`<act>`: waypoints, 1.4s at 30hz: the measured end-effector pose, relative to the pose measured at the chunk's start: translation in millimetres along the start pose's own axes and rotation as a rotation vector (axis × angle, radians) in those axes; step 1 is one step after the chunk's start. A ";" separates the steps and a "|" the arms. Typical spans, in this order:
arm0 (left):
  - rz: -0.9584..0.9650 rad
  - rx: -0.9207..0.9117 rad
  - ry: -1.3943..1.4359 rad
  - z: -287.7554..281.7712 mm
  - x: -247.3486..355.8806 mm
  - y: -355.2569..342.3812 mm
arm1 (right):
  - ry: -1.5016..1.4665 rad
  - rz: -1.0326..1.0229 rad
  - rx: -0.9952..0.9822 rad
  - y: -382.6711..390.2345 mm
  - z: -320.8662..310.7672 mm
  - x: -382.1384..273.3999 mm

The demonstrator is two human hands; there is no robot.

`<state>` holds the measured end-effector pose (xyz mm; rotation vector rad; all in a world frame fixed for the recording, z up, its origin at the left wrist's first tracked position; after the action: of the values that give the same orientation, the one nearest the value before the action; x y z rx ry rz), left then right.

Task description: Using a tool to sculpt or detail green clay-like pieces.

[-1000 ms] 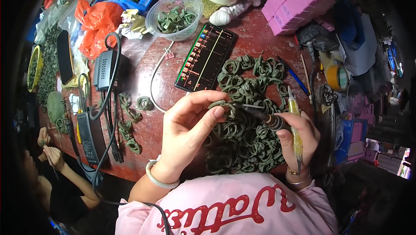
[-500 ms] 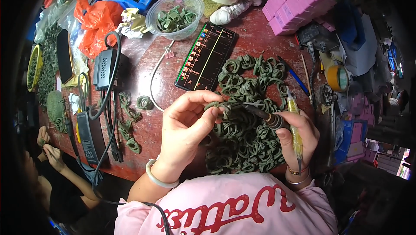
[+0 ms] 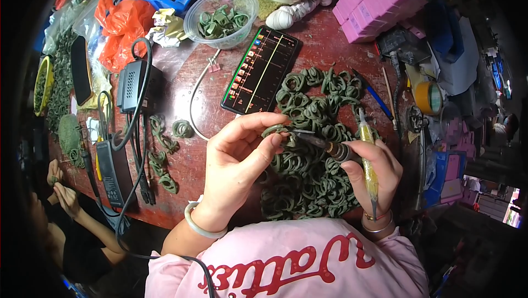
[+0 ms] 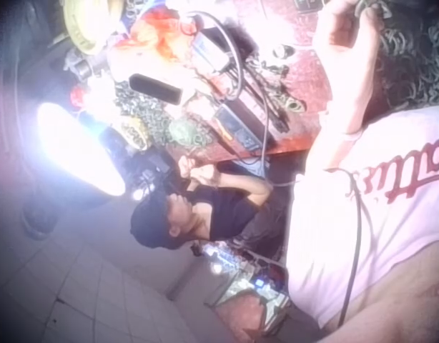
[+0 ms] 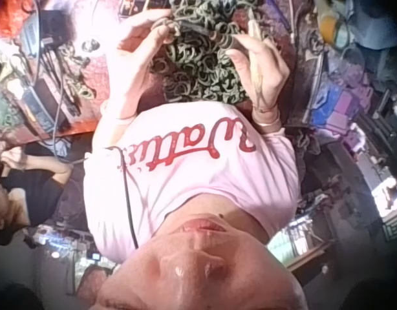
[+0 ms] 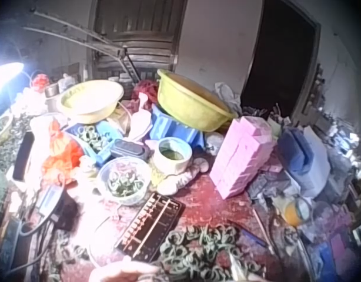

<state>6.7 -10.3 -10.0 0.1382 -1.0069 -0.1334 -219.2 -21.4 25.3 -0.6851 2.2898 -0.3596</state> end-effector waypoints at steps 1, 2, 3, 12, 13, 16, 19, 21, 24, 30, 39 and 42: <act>0.004 -0.007 -0.007 0.0 0.0 -0.1 | 0.000 0.000 0.000 -0.4 0.0 -0.5; 0.003 -0.006 -0.007 0.0 -0.1 0.1 | -0.002 0.005 -0.006 -0.9 -0.2 -1.1; 0.001 -0.004 -0.010 0.0 -0.2 0.2 | -0.005 0.010 -0.013 -1.1 -0.3 -1.4; -0.074 -0.048 -0.020 5.6 -0.9 -1.3 | -0.568 0.300 0.164 3.5 -3.9 -2.0; -0.102 -0.083 -0.066 6.9 -1.8 -2.5 | -0.599 0.291 0.181 4.2 -4.7 -2.7; -0.074 -0.166 -0.155 8.1 -2.2 0.2 | -0.711 0.372 0.215 11.9 -7.4 0.2; -0.067 -0.216 -0.185 8.9 -6.6 0.9 | -0.843 0.390 0.191 11.6 -13.7 -0.8; -0.054 -0.227 -0.170 12.4 -10.0 1.1 | -0.830 0.384 0.205 12.8 -13.6 0.4; -0.128 -0.229 -0.238 18.7 -8.2 3.6 | -0.778 0.387 0.129 14.4 -13.2 0.1; -0.207 -0.187 -0.126 21.9 -9.1 8.0 | -0.853 0.339 0.013 16.4 -1.2 -6.8; -0.204 -0.258 -0.246 20.0 -4.7 6.5 | -0.888 0.347 -0.057 16.3 1.0 -4.9; -0.280 -0.306 -0.205 20.5 -5.6 6.6 | -0.927 0.362 -0.089 14.9 0.0 -5.2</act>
<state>-13.3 -3.9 -2.7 -0.0155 -1.1548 -0.5638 -221.6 -6.2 21.7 -0.3448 1.4870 0.2107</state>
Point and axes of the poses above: each hand's wrist, its own y-axis away from the middle knuckle, its own z-axis out of the palm, x = y × z, the point moved 1 cm from there along -y, towards the middle knuckle, and after that the axes turned 4 degrees about -z, right-handed, at the moved point
